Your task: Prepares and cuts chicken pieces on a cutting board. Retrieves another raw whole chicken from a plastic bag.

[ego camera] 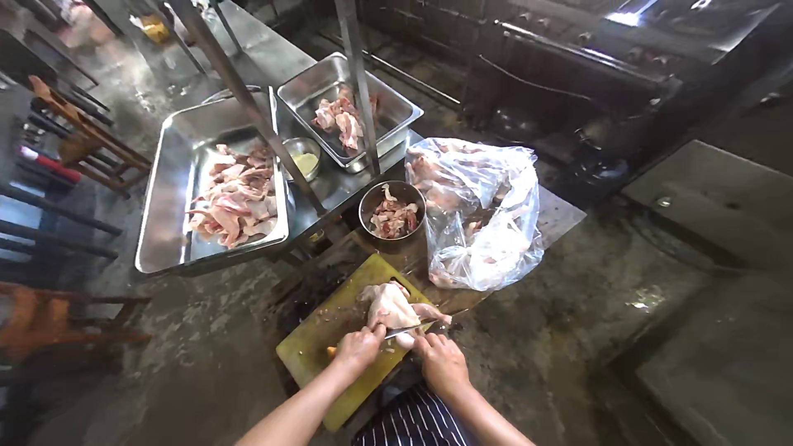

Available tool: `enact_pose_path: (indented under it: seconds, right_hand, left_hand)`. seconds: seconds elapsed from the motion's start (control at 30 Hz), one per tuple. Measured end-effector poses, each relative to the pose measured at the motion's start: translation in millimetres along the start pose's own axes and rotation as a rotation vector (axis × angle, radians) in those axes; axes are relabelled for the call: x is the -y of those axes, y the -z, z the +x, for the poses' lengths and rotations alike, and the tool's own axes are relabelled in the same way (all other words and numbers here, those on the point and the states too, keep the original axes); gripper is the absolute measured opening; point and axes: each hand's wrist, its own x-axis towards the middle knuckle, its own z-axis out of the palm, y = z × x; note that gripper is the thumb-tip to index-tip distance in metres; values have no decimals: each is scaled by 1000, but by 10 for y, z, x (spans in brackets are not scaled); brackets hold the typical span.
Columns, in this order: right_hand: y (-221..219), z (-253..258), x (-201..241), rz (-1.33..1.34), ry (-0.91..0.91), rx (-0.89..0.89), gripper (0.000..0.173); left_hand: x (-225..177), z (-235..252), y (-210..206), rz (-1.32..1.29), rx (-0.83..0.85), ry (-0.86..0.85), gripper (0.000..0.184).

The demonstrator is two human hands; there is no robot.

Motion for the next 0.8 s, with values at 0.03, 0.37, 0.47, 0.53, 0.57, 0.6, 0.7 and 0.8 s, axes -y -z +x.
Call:
enact_pose_path:
  seconds: [0.03,0.37,0.47,0.53,0.57,0.6,0.7,0.8]
  right_hand:
    - [37,41,-89,-11,29,21,18]
    - [108,413,-666,-61,202,45,20]
    - [120,627,-682,-18,204,204,25]
    - [156,787,-742,21,205,360,26]
    - [162,862,-786,64,207,457,28]
    - [125,915,-853,125,204,523,30]
    - [-104,759,-1035,225,159,525,33]
    - [-330,407,-972,274,12,432,38]
  left_hand:
    - [46,-24,-47,-7,-23,-1,34]
    - [676,-833,-727,-94,53,277,43]
    - [609,-883,-820,-143,84,316,48]
    - [591,-874,-883,-171,84,313,51]
    - [597,-867,-917,-197,91,306,53]
    - [606,-857,-938,-227,100,300,55]
    - [522,-843,-972,-358,103,318,62]
    - [324,-767,-971,-446,49,348,62]
